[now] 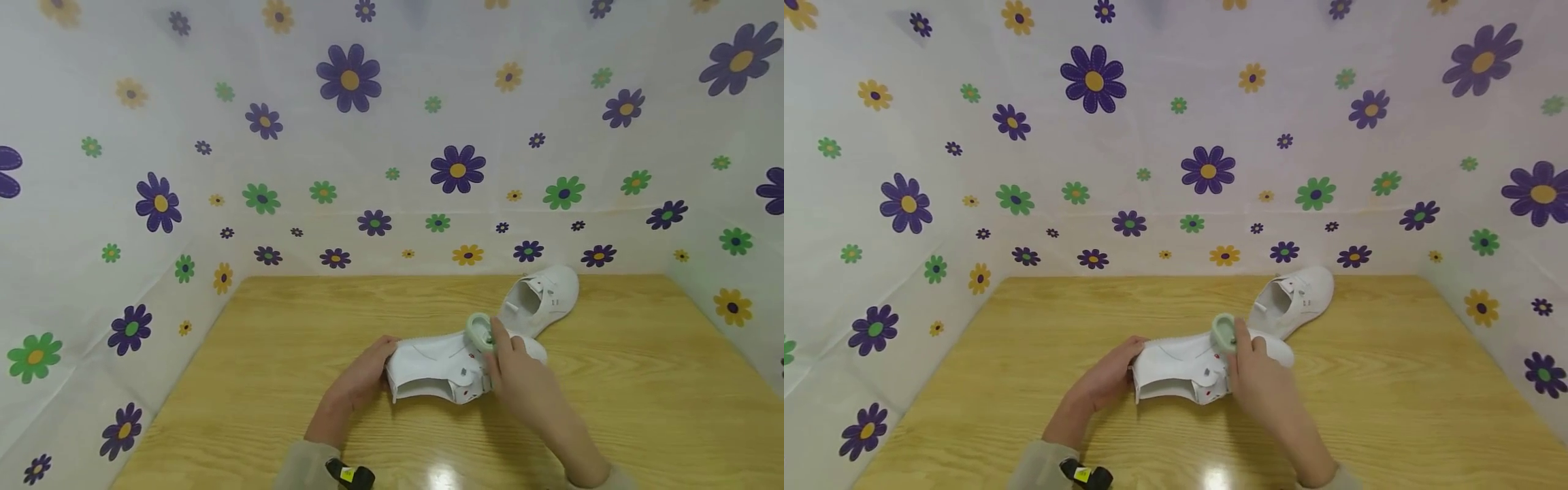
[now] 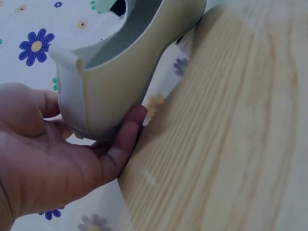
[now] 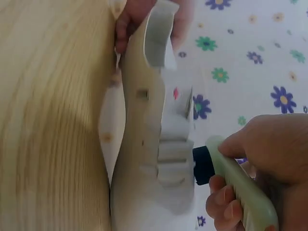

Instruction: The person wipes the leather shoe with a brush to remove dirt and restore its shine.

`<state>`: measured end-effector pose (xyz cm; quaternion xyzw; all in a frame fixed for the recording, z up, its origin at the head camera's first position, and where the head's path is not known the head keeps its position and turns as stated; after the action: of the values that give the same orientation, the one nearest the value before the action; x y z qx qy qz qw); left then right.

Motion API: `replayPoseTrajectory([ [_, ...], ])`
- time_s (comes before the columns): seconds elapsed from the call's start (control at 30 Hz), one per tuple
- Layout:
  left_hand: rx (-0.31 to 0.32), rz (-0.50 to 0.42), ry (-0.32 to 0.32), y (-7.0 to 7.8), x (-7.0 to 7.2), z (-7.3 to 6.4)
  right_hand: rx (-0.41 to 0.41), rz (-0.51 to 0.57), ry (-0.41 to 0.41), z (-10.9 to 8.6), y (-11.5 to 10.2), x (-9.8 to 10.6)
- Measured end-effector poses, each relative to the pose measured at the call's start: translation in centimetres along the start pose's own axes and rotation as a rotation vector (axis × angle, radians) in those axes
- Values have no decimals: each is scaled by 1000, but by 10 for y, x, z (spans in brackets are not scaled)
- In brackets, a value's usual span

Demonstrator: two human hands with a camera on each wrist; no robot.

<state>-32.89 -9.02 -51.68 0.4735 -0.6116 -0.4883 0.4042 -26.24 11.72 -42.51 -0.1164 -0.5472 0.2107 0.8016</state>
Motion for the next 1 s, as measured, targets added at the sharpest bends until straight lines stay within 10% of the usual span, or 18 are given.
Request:
replayPoseTrajectory([
  [0.5, -76, 199, 67, 4, -9, -6, 30, 78, -104, -9, -7, -5],
  [0.7, -84, 216, 47, 4, -9, -4, -1, -12, 12, -3, 1, 7],
  [1.0, -70, 222, 54, 3, -5, -4, 131, 17, -158, -6, -9, -5],
])
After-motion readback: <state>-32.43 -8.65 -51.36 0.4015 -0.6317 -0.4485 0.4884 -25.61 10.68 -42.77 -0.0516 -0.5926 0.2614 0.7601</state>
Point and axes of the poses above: each hand's wrist, its own z-axis towards the middle knuckle, its own x-axis out of the back of the hand, y = z × x, the point moved 9 cm from there along z, towards the middle knuckle, and after that the axes turned 12 degrees about y, right-handed, at the moved point
